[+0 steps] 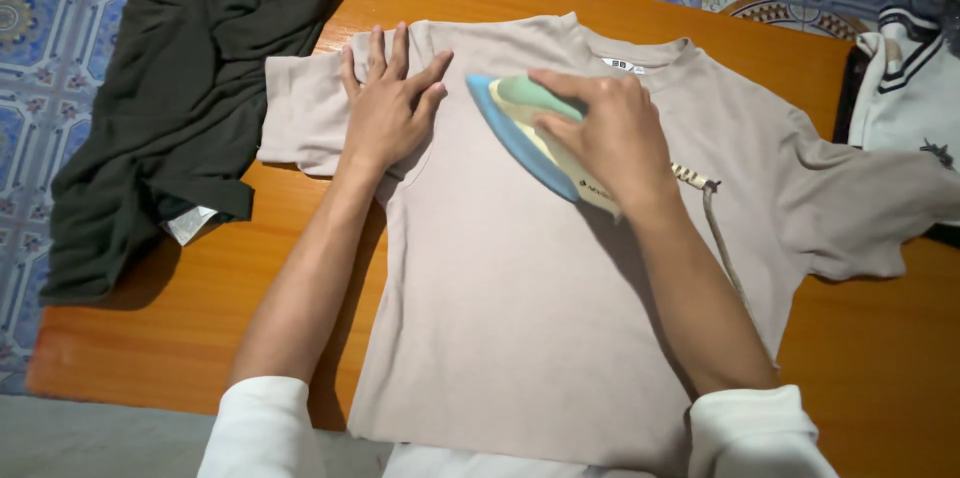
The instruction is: Folding and ironing t-shirts on a wooden table.
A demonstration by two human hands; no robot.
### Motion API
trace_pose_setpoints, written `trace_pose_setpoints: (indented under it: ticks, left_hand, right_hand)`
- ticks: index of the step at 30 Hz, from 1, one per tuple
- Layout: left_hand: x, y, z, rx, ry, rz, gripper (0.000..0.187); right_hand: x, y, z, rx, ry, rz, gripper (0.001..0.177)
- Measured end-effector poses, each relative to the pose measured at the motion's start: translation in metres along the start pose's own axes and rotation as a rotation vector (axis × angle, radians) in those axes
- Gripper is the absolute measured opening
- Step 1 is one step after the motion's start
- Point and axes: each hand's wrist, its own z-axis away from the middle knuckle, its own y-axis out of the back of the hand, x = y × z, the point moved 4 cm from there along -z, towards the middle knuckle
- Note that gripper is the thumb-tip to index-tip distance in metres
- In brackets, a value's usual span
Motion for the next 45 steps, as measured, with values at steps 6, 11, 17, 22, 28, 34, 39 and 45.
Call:
trace_pose_setpoints:
  ticks: [6,11,17,22,28,34,39,45]
  left_hand:
    - [-0.002,-0.002,-0.002,0.048,-0.001,-0.010,0.047]
    - [-0.003,-0.003,-0.002,0.065,-0.019,-0.008,0.045]
    - [-0.003,-0.005,-0.002,0.075,-0.048,-0.055,0.050]
    - [-0.003,-0.004,-0.001,0.100,-0.055,-0.063,0.049]
    - [-0.002,-0.003,-0.002,0.073,-0.040,-0.040,0.050]
    - [0.000,0.001,-0.002,0.014,-0.020,0.011,0.070]
    - [0.000,0.001,-0.001,0.035,-0.026,-0.013,0.070]
    - [-0.002,-0.003,-0.003,0.046,-0.024,-0.006,0.070]
  right_hand:
    - [-0.023,-0.003,0.032,-0.183,0.046,-0.099,0.050]
    - [-0.022,-0.012,0.025,-0.175,0.032,-0.014,0.055]
    - [-0.005,-0.012,-0.013,0.037,-0.048,0.093,0.053]
    - [-0.003,-0.011,-0.012,-0.053,-0.085,-0.022,0.052]
    - [-0.022,0.002,0.035,-0.185,0.018,-0.052,0.051]
    - [0.000,-0.005,0.017,-0.034,0.059,0.073,0.055]
    - [-0.008,0.001,0.022,-0.142,-0.033,0.007,0.052]
    - [-0.036,-0.010,0.076,-0.318,0.161,-0.092,0.048]
